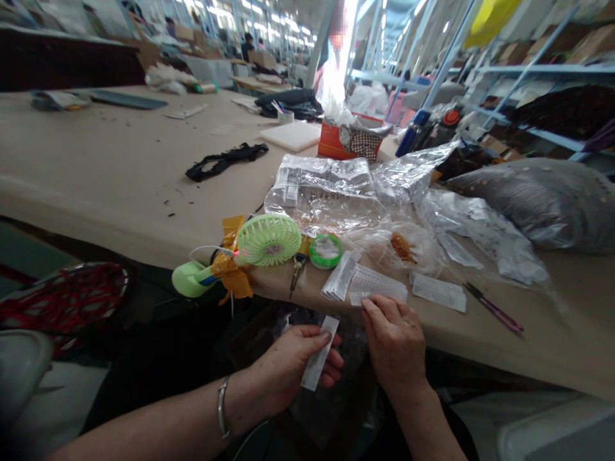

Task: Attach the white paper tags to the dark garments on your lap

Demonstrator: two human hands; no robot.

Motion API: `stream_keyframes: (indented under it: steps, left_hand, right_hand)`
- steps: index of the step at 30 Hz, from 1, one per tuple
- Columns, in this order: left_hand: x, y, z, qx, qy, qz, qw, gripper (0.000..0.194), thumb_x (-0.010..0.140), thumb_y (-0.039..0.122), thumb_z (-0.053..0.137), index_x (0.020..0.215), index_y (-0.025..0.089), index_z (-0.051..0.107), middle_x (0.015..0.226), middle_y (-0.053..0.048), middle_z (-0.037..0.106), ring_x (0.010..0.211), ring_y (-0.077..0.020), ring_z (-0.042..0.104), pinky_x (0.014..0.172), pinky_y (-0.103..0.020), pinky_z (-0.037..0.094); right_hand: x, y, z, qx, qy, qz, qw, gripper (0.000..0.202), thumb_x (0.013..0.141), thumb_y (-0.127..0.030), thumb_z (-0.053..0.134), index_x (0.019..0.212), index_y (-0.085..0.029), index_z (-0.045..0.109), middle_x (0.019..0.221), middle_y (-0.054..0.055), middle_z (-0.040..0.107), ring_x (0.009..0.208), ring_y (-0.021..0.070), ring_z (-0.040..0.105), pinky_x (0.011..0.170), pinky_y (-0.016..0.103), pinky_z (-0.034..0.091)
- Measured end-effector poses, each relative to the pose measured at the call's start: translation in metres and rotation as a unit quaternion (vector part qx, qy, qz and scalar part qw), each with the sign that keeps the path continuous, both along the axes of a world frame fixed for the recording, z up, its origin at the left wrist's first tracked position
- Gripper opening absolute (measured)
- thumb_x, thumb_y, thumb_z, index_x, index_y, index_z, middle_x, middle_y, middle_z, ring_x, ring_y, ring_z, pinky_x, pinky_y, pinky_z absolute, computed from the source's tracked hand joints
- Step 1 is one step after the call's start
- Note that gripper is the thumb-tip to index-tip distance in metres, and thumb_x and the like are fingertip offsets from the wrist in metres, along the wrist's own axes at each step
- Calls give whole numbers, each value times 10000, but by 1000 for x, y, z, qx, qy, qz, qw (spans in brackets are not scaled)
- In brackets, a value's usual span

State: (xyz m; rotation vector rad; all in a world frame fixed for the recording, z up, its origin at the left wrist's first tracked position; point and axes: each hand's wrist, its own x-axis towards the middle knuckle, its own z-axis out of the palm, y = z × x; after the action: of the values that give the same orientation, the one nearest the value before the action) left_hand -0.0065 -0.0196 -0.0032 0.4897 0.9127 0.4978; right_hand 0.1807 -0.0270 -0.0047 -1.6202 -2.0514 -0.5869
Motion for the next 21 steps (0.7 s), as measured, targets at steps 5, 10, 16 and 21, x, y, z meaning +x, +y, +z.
stream_keyframes:
  steps: [5,10,16,21]
  left_hand:
    - [1,4,4,-37,-42,-29,998,238,898,286,499,911,75,609,709,-104,663,510,-136,617,540,-259,507]
    - [3,5,8,-48,-128,-47,989,201,835,252,565,879,75,651,692,-72,633,526,-138,607,537,-276,515]
    - [8,-1,4,-55,-168,-26,984,151,715,217,691,771,83,648,645,-21,582,504,-86,545,511,-207,437]
    - [11,-5,2,-48,-145,-14,988,170,686,208,729,776,87,650,637,-3,571,506,-64,524,490,-173,365]
  right_hand:
    - [5,-9,0,33,132,64,989,132,881,-171,568,897,-215,692,910,52,703,931,213,639,853,391,505]
    - [-15,-33,2,-18,223,203,953,163,847,-153,598,863,-269,712,892,34,698,1026,222,620,814,387,554]
    - [-31,-47,-2,-58,207,241,946,170,881,-166,570,812,-248,702,874,36,694,1037,203,593,827,355,552]
    - [-35,-49,2,-60,195,262,943,149,850,-88,592,819,-198,688,857,49,679,1040,198,570,868,348,537]
